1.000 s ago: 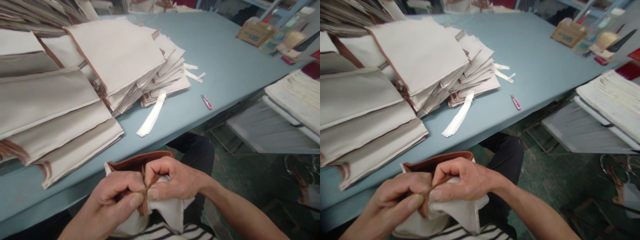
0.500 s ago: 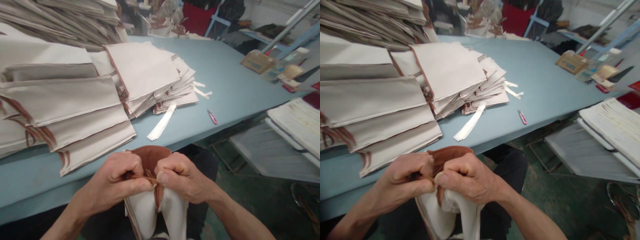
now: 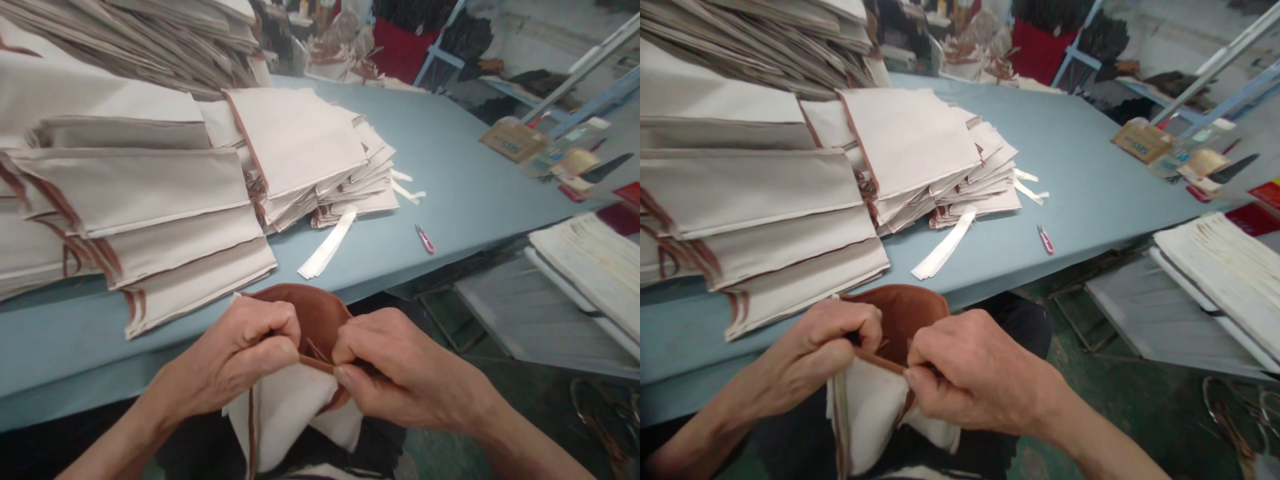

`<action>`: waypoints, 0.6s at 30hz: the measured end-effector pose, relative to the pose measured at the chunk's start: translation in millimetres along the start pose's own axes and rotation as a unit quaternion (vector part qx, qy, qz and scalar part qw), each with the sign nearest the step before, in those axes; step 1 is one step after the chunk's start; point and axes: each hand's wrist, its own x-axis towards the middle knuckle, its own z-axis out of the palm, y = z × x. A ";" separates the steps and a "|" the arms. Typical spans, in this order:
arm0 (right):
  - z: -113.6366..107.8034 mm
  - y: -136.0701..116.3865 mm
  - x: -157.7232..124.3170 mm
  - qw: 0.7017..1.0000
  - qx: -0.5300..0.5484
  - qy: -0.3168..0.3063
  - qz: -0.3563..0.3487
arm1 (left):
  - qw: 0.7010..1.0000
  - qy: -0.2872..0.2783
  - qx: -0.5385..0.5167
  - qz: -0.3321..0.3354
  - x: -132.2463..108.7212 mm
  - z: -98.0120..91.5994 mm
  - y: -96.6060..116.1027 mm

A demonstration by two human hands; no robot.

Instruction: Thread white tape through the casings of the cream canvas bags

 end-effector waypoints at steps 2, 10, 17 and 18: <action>-12.2 -1.5 -4.8 1.000 0.015 -0.001 0.025 | 0.999 -0.004 -0.013 -0.037 -2.0 -3.0 1.6; -11.9 54.7 -30.2 0.981 0.010 0.053 0.189 | 0.991 -0.098 -0.049 -0.072 11.4 -3.3 0.4; 18.1 81.4 -31.3 0.977 0.050 0.075 0.195 | 0.973 -0.127 -0.099 -0.165 23.7 5.6 0.6; 18.9 81.8 -30.7 0.977 0.053 0.078 0.193 | 0.973 -0.122 -0.097 -0.171 24.1 6.5 0.6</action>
